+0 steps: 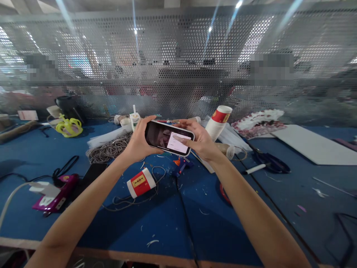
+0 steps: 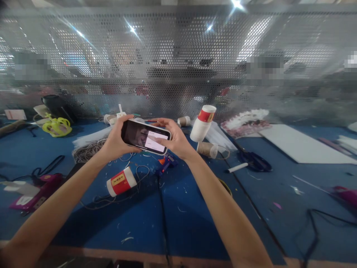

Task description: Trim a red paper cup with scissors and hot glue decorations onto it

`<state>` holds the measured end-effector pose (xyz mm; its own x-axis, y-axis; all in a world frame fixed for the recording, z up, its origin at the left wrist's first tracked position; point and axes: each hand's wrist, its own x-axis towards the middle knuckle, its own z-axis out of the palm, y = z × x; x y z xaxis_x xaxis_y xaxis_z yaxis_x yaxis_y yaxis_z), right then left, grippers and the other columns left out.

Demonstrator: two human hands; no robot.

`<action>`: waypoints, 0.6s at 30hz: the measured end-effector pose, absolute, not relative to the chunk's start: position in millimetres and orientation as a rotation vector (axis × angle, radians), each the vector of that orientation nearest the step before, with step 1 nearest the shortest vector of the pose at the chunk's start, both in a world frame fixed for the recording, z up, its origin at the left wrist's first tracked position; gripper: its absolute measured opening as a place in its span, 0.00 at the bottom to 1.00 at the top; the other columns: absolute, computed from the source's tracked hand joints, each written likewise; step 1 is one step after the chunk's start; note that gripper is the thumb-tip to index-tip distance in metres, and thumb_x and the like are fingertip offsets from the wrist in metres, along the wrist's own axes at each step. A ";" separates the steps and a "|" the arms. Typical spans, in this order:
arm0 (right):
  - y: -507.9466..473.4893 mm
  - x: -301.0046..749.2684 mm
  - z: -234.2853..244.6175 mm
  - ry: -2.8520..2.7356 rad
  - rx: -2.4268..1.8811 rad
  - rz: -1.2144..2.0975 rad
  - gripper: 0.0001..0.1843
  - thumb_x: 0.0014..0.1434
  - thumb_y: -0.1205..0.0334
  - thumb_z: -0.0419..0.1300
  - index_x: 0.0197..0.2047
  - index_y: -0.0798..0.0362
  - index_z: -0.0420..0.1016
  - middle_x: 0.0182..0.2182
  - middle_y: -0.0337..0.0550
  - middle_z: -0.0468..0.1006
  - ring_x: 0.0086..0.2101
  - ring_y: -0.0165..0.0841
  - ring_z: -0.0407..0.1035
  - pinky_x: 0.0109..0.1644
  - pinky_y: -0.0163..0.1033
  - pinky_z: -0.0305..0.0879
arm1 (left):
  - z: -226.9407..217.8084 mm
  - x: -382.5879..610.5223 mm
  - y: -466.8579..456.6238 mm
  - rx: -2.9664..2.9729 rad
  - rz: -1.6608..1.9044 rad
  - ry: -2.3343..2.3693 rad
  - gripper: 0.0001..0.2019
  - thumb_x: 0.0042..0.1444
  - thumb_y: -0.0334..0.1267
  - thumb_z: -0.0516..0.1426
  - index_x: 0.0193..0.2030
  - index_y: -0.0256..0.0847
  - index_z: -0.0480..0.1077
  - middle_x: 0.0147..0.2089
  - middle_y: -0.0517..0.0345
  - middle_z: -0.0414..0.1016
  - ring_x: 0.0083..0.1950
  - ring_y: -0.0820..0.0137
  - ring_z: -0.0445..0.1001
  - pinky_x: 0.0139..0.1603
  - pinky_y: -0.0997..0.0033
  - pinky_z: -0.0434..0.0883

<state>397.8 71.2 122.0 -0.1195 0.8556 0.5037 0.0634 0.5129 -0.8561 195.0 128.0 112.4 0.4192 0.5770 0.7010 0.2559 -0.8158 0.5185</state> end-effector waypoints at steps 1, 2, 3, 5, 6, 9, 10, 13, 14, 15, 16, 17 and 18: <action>71.3 397.2 122.1 -1.567 -0.822 0.804 0.26 0.46 0.61 0.67 0.47 0.48 0.63 0.46 0.42 0.72 0.47 0.35 0.67 0.53 0.46 0.64 | 112.1 195.0 128.0 2.348 1.351 0.720 0.46 0.29 0.39 0.70 0.57 0.44 0.53 0.55 0.48 0.61 0.56 0.55 0.62 0.56 0.51 0.61; 71.4 396.5 122.0 -1.577 -0.828 0.783 0.27 0.45 0.62 0.67 0.48 0.48 0.63 0.46 0.42 0.72 0.47 0.34 0.67 0.53 0.46 0.64 | 111.8 195.0 128.0 2.350 1.347 0.724 0.46 0.29 0.39 0.70 0.57 0.44 0.53 0.55 0.48 0.61 0.56 0.55 0.62 0.56 0.51 0.62; 71.3 396.0 121.8 -1.584 -0.835 0.766 0.28 0.44 0.62 0.68 0.48 0.48 0.63 0.45 0.42 0.72 0.47 0.34 0.66 0.53 0.45 0.63 | 111.4 195.0 128.0 2.349 1.341 0.730 0.46 0.29 0.39 0.70 0.57 0.45 0.53 0.55 0.48 0.61 0.56 0.55 0.62 0.56 0.51 0.62; 70.7 396.1 121.2 -1.585 -0.846 0.761 0.29 0.43 0.62 0.68 0.48 0.48 0.63 0.46 0.42 0.72 0.48 0.34 0.66 0.54 0.45 0.63 | 110.4 195.0 128.4 2.343 1.340 0.738 0.46 0.28 0.38 0.70 0.56 0.45 0.54 0.55 0.49 0.61 0.55 0.55 0.63 0.55 0.51 0.63; 70.4 397.0 121.3 -1.578 -0.847 0.770 0.30 0.43 0.60 0.69 0.49 0.48 0.63 0.46 0.42 0.71 0.48 0.35 0.66 0.54 0.45 0.63 | 110.0 195.1 128.7 2.336 1.342 0.739 0.45 0.28 0.37 0.70 0.55 0.45 0.54 0.54 0.50 0.62 0.55 0.56 0.64 0.54 0.52 0.63; 71.5 403.4 124.9 -1.583 -0.913 0.843 0.25 0.49 0.48 0.62 0.49 0.48 0.66 0.47 0.43 0.72 0.48 0.37 0.66 0.50 0.46 0.65 | 109.1 195.6 129.6 2.331 1.372 0.756 0.44 0.26 0.36 0.70 0.53 0.45 0.55 0.50 0.52 0.64 0.51 0.58 0.66 0.51 0.55 0.66; 73.5 406.2 127.6 -1.605 -0.978 0.861 0.24 0.52 0.43 0.57 0.48 0.48 0.68 0.45 0.44 0.73 0.47 0.38 0.67 0.48 0.46 0.66 | 108.9 196.0 129.6 2.342 1.401 0.771 0.43 0.26 0.35 0.70 0.52 0.45 0.55 0.49 0.53 0.64 0.50 0.59 0.66 0.50 0.56 0.66; 87.1 412.0 137.5 -1.754 -1.201 0.776 0.29 0.56 0.37 0.47 0.42 0.51 0.75 0.39 0.47 0.77 0.43 0.40 0.69 0.46 0.46 0.64 | 107.6 197.7 129.3 2.406 1.519 0.836 0.39 0.29 0.34 0.70 0.50 0.45 0.57 0.47 0.54 0.63 0.50 0.59 0.66 0.51 0.55 0.66; 94.1 412.2 140.1 -1.816 -1.244 0.716 0.29 0.55 0.37 0.48 0.40 0.52 0.76 0.38 0.47 0.77 0.42 0.40 0.69 0.47 0.45 0.63 | 106.4 198.6 129.5 2.424 1.551 0.855 0.38 0.30 0.33 0.69 0.49 0.45 0.57 0.47 0.54 0.63 0.50 0.59 0.65 0.52 0.54 0.65; 101.8 411.7 141.8 -1.879 -1.269 0.662 0.29 0.54 0.37 0.49 0.38 0.53 0.77 0.37 0.46 0.77 0.42 0.40 0.69 0.47 0.44 0.63 | 104.8 199.6 130.2 2.436 1.572 0.873 0.38 0.31 0.33 0.69 0.49 0.45 0.57 0.47 0.54 0.62 0.51 0.59 0.65 0.53 0.53 0.65; 110.0 410.6 142.4 -1.939 -1.285 0.635 0.30 0.53 0.36 0.50 0.37 0.54 0.77 0.37 0.46 0.78 0.41 0.39 0.69 0.46 0.43 0.63 | 102.8 200.6 131.7 2.441 1.580 0.894 0.37 0.32 0.32 0.69 0.50 0.45 0.57 0.47 0.54 0.62 0.51 0.59 0.64 0.54 0.52 0.64; 118.5 409.4 142.1 -1.988 -1.298 0.624 0.30 0.53 0.36 0.50 0.36 0.54 0.77 0.36 0.45 0.78 0.40 0.39 0.69 0.44 0.42 0.63 | 100.5 201.4 134.1 2.439 1.578 0.917 0.37 0.32 0.32 0.69 0.50 0.45 0.56 0.48 0.54 0.61 0.52 0.58 0.64 0.54 0.51 0.64; 127.1 408.6 141.1 -2.020 -1.310 0.618 0.31 0.52 0.35 0.50 0.36 0.55 0.77 0.35 0.44 0.78 0.38 0.38 0.69 0.43 0.41 0.63 | 98.2 201.7 137.4 2.428 1.573 0.942 0.38 0.32 0.31 0.69 0.51 0.45 0.56 0.48 0.54 0.60 0.52 0.58 0.63 0.55 0.49 0.63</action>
